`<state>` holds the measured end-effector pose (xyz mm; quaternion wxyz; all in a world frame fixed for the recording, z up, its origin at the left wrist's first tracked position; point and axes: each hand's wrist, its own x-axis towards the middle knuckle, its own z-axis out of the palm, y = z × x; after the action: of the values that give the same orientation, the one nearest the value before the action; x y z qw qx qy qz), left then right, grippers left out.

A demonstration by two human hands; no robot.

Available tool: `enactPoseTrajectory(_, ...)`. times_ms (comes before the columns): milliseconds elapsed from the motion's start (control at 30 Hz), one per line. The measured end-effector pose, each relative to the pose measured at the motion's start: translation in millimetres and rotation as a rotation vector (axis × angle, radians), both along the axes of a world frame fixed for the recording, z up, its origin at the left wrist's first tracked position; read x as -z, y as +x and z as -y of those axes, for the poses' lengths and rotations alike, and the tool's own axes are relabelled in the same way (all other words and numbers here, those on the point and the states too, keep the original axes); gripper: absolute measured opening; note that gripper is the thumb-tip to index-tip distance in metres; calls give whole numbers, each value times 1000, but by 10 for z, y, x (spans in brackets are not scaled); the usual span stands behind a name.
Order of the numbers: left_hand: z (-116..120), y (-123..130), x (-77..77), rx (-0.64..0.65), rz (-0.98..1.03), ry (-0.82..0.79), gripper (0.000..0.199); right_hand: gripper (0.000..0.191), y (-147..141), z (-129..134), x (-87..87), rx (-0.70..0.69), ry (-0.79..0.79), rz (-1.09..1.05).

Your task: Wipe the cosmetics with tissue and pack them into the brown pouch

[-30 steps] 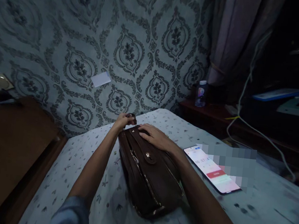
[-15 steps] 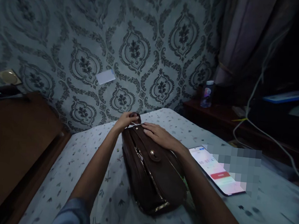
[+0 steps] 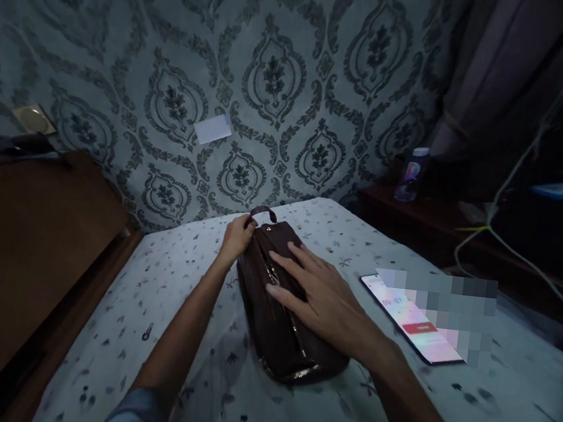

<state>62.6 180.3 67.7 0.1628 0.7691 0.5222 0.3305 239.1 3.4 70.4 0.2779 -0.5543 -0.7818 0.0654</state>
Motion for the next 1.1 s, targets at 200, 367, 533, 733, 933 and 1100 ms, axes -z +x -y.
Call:
enactPoseTrajectory(200, 98, 88, 62, -102, -47, 67, 23, 70, -55, 9, 83, 7, 59, 121)
enactPoseTrajectory(367, 149, 100, 76, -145, -70, 100, 27, 67, -95, 41, 137, 32, 138, 180)
enactPoseTrajectory(533, 145, 91, 112, -184, -58, 139, 25, 55, -155, 90, 196, 69, 222, 183)
enactPoseTrajectory(733, 112, 75, 119, -234, -12, 169, 20, 49, -184, 91, 226, 98, 270, 167)
enactPoseTrajectory(933, 89, 61, 108, -239, 62, 152, 17, 49, -196, 94, 222, 106, 283, 168)
enactPoseTrajectory(1100, 115, 60, 111, -214, 113, 146, 18, 48, -203, 91, 243, 112, 290, 171)
